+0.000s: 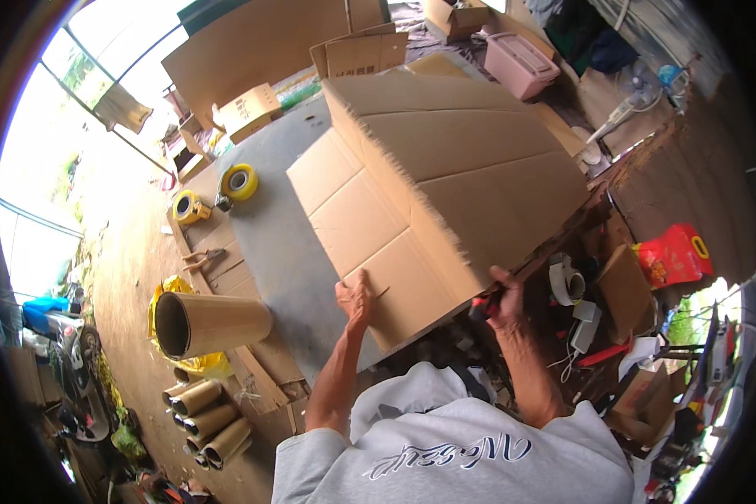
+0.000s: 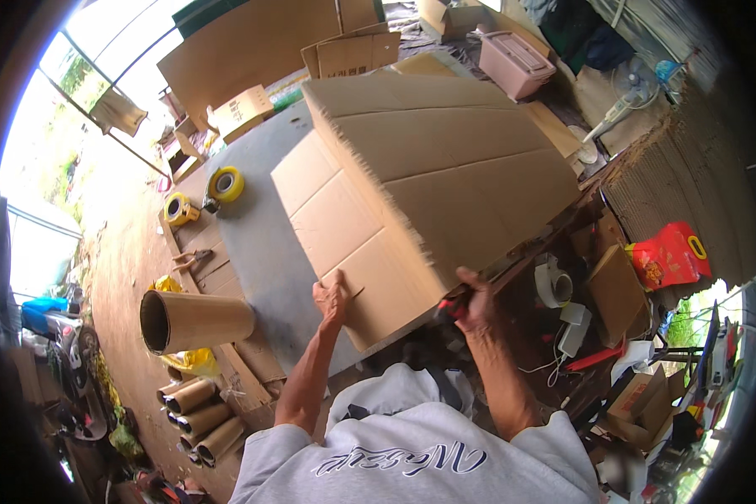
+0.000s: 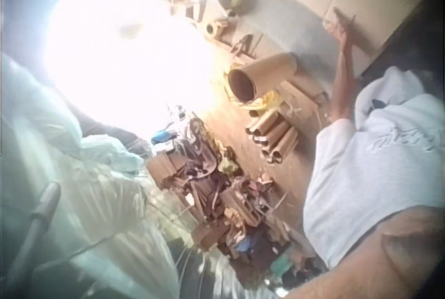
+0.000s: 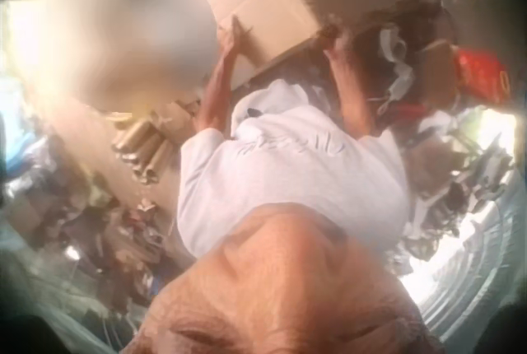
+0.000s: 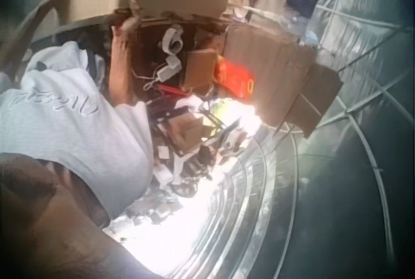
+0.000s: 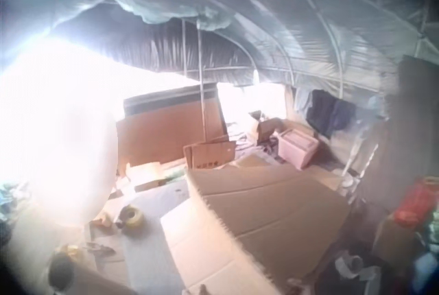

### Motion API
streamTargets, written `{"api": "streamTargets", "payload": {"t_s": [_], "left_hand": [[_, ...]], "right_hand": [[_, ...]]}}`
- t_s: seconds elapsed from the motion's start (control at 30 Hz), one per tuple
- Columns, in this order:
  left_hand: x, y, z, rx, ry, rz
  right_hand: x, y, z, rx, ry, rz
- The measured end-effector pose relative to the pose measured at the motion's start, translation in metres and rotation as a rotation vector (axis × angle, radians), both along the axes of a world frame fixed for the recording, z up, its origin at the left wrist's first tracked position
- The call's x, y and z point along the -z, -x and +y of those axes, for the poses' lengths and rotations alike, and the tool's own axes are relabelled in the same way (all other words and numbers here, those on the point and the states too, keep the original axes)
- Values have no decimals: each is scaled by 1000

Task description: The person cuts a large cardboard sheet with a utility knife, folds it into a box shape, and secures the seams with a handheld tape dispenser. The person then trims excess cardboard from the box edges.

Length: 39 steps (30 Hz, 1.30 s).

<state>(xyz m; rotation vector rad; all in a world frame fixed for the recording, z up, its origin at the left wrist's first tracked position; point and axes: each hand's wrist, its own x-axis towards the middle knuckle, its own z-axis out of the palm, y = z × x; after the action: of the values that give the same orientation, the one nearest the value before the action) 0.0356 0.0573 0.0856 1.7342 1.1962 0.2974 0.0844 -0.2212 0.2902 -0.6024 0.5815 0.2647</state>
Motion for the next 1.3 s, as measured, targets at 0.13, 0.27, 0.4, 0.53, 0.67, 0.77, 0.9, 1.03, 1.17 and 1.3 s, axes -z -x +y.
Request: {"api": "streamTargets", "payload": {"t_s": [0.13,0.27,0.4,0.53,0.67,0.77,0.9,1.03,1.17,1.3], "left_hand": [[5,-28,-9,67,129,-83],[-8,0,22,56,149,-175],[-26,51,75,94,50,-40],[-37,89,137,125,371,-146],[-107,81,157,169,601,-72],[-168,58,144,206,519,-129],[-222,23,136,226,488,-203],[-260,4,117,336,410,-436],[-273,-24,66,461,468,-400],[-258,-62,1,556,575,-447]], "right_hand": [[5,7,-2,-308,140,-27],[21,-2,-31,-137,-6,18],[50,-14,-60,-182,121,22],[69,-24,-75,-197,220,81],[112,-24,-93,-203,362,107],[133,-17,-86,-218,369,99],[177,-10,-70,-251,323,167],[237,-3,-28,-248,263,260],[292,19,-24,-388,342,316],[288,43,-14,-438,394,303]]}}
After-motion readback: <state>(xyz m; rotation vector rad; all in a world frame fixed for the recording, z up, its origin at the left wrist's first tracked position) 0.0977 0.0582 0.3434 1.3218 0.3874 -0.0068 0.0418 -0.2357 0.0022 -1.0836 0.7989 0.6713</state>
